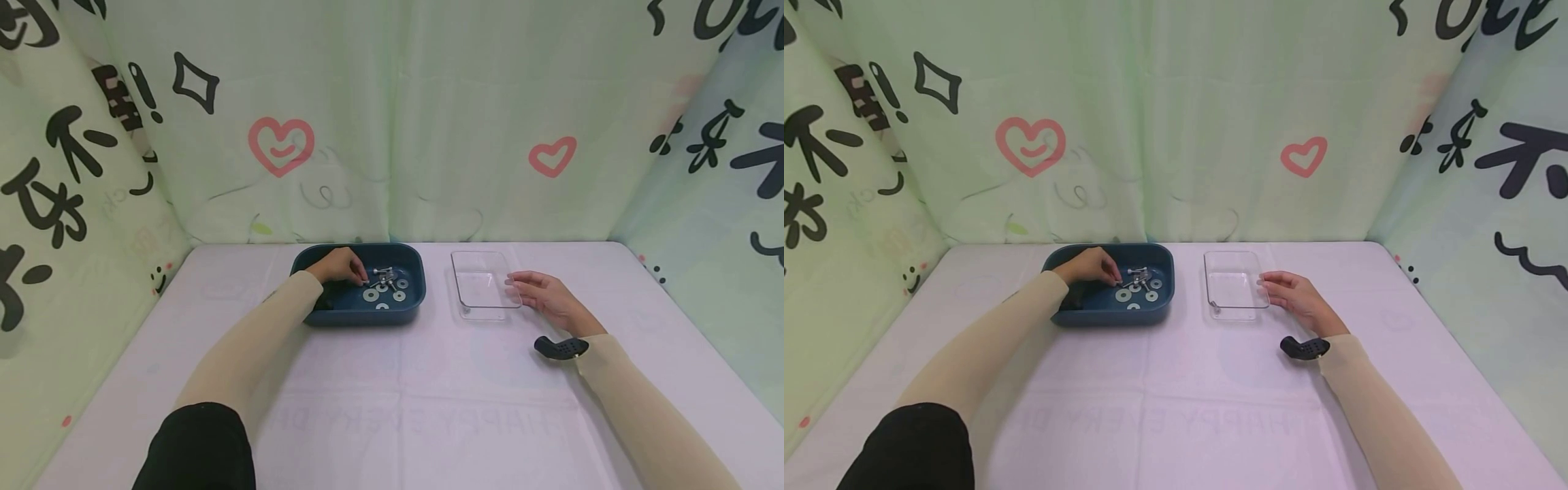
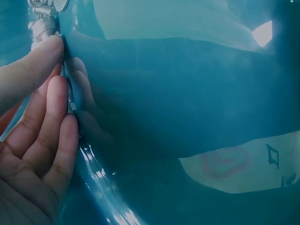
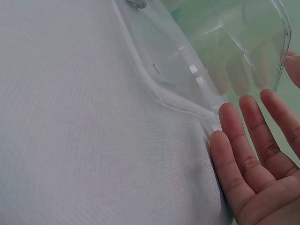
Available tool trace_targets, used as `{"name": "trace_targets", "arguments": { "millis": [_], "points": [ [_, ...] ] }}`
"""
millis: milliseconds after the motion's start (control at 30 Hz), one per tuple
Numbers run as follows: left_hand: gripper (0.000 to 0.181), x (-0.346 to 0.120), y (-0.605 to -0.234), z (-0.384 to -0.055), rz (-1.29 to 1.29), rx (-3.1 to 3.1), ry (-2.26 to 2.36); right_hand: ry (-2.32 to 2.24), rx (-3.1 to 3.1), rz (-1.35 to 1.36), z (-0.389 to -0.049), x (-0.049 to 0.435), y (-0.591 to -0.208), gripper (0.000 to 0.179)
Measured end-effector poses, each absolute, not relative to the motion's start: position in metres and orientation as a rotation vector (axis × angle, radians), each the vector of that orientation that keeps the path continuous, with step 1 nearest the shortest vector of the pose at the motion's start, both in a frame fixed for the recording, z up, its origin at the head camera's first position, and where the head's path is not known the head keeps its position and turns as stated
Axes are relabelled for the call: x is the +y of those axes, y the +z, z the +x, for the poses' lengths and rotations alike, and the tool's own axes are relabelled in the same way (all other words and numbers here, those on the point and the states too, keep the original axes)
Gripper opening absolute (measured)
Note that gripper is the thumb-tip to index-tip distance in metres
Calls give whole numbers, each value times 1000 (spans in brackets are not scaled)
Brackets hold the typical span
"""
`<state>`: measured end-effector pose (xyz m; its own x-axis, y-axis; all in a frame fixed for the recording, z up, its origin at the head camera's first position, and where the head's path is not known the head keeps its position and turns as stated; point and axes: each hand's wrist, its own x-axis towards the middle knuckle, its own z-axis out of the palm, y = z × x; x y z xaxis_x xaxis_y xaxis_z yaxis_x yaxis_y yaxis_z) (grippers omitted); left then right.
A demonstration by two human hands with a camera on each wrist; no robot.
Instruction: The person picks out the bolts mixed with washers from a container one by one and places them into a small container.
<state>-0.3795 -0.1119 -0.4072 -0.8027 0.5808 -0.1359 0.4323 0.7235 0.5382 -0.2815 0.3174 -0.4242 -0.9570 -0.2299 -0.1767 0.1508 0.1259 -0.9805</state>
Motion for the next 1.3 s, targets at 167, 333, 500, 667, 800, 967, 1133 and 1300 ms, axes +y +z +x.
{"name": "trace_targets", "arguments": {
  "millis": [167, 333, 500, 667, 800, 967, 1133, 1300],
  "points": [
    [9, -112, -405, -377, 836, 2622, 700, -1907, 2121, -91, -281, 317, -424, 16],
    [10, -112, -403, -376, 826, 2602, 693, -1914, 2107, -82, -281, 317, -424, 22],
    [12, -113, -401, -374, 820, 2593, 678, -1875, 2142, -67, -281, 317, -424, 39],
    [14, -115, -402, -375, 831, 2582, 684, -1868, 2162, -48, -280, 316, -424, 34],
    [16, -117, -403, -377, 822, 2577, 713, -1878, 2143, -60, -280, 316, -422, 32],
    [17, -118, -404, -377, 789, 2592, 756, -1897, 2124, -74, -281, 317, -423, 20],
    [18, -117, -404, -377, 744, 2607, 795, -1895, 2135, -69, -281, 316, -424, 16],
    [19, -117, -402, -376, 717, 2625, 828, -1882, 2150, -42, -281, 315, -424, 22]
  ]
}}
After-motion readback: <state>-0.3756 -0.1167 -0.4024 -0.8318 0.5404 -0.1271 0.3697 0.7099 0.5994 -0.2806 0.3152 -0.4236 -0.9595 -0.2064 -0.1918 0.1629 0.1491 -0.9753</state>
